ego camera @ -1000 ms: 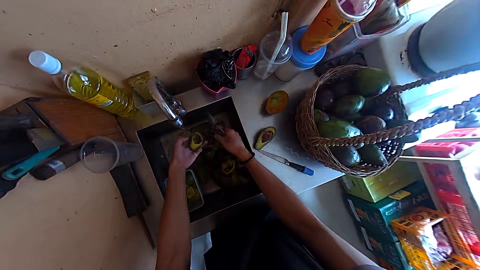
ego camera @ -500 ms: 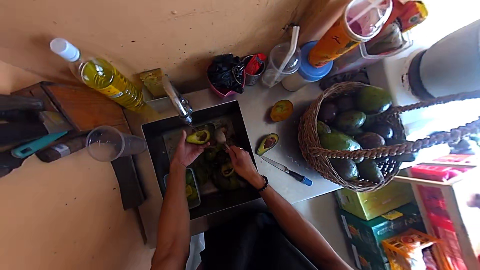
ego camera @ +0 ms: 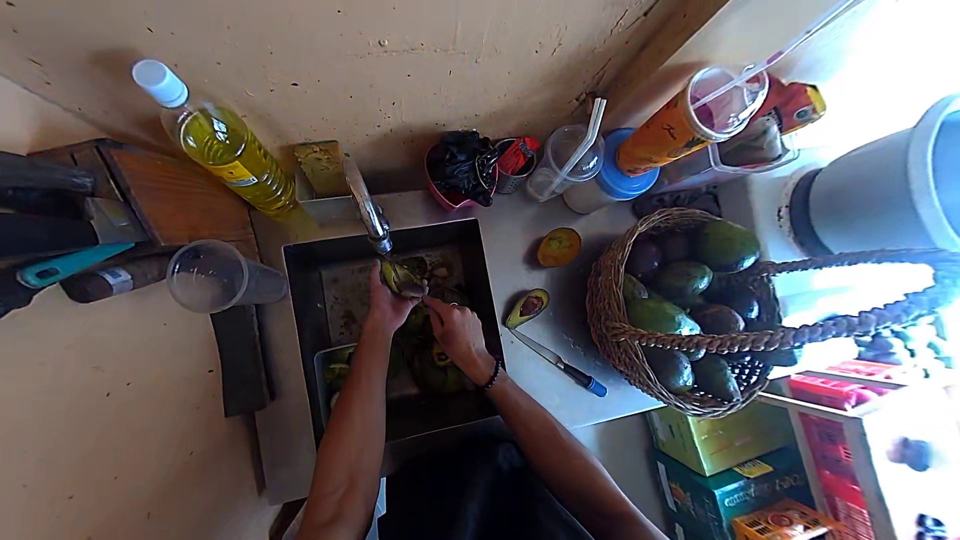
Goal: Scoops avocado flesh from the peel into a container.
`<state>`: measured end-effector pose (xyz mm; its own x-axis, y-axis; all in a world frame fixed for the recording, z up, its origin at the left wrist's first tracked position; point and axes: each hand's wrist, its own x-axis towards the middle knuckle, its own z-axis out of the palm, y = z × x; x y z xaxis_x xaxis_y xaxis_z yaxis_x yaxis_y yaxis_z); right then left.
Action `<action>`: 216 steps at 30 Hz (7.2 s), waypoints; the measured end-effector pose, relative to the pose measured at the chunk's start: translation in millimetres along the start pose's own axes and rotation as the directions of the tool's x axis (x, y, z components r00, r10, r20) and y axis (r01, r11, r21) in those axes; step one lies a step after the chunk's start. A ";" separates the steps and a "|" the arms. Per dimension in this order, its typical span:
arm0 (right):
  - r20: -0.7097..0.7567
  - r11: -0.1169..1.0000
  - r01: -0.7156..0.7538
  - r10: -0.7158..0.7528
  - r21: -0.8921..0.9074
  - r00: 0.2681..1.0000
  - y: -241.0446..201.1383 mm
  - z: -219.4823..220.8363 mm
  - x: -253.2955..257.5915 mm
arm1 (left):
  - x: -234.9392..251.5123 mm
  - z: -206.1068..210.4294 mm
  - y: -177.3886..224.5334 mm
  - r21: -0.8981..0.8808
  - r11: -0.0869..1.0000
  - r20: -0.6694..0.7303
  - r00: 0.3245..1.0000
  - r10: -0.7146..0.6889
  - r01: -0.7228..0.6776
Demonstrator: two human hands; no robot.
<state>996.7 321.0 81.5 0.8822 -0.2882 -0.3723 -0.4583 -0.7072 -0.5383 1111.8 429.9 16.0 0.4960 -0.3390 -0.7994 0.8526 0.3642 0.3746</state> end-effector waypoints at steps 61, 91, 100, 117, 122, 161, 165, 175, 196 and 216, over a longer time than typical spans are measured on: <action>-0.063 0.969 0.107 -0.124 -0.222 0.990 -12.0 -1.9 -8.9 | -4.3 -6.0 11.7 0.458 0.729 0.212 0.859 0.466 -0.508; 0.267 0.945 -0.004 0.097 -0.328 0.959 -16.9 -28.1 -16.2 | 2.7 -3.2 23.7 0.341 0.852 -0.033 0.901 0.433 -0.397; 0.406 0.720 -0.365 0.125 0.591 0.905 8.8 20.1 46.4 | -48.8 37.5 82.8 0.480 0.533 0.219 0.683 0.697 -0.697; -0.426 0.942 0.298 -0.335 -0.154 0.841 0.1 -19.0 -72.4 | -107.1 37.9 24.9 0.395 0.746 0.035 0.820 0.571 -0.536; -0.514 0.914 0.297 -0.402 -0.277 0.758 -15.4 -15.8 -74.0 | -118.5 41.1 8.3 0.472 0.541 0.136 0.664 0.735 -0.696; -0.060 0.917 0.319 -0.342 -0.238 0.938 3.9 -97.2 -73.6 | -133.0 53.3 -32.6 0.437 0.787 0.067 0.888 0.455 -0.436; -0.111 0.980 0.194 -0.189 0.042 0.976 4.3 -75.7 -84.0 | -133.7 58.2 -45.6 0.327 0.807 0.019 0.858 0.514 -0.491; -0.112 0.952 0.087 -0.056 0.294 0.992 -13.8 -60.8 -85.1 | -115.1 54.6 -69.1 0.257 0.595 0.097 0.633 0.768 -0.761; 0.498 -0.146 -0.489 0.027 0.860 0.867 -42.2 -56.5 -116.5 | -141.7 58.9 -44.1 -0.238 0.714 0.165 0.697 0.698 -0.658; -0.442 0.923 0.324 -0.385 -0.210 0.810 -17.1 -21.2 -99.0 | -138.1 45.2 -44.8 -0.427 0.872 0.132 0.937 0.323 -0.241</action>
<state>919.5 347.9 143.5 0.9390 -0.2465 0.2398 -0.1141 -0.8811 -0.4589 1012.6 421.2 130.8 0.7621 -0.3145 -0.5659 0.5538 0.7694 0.3183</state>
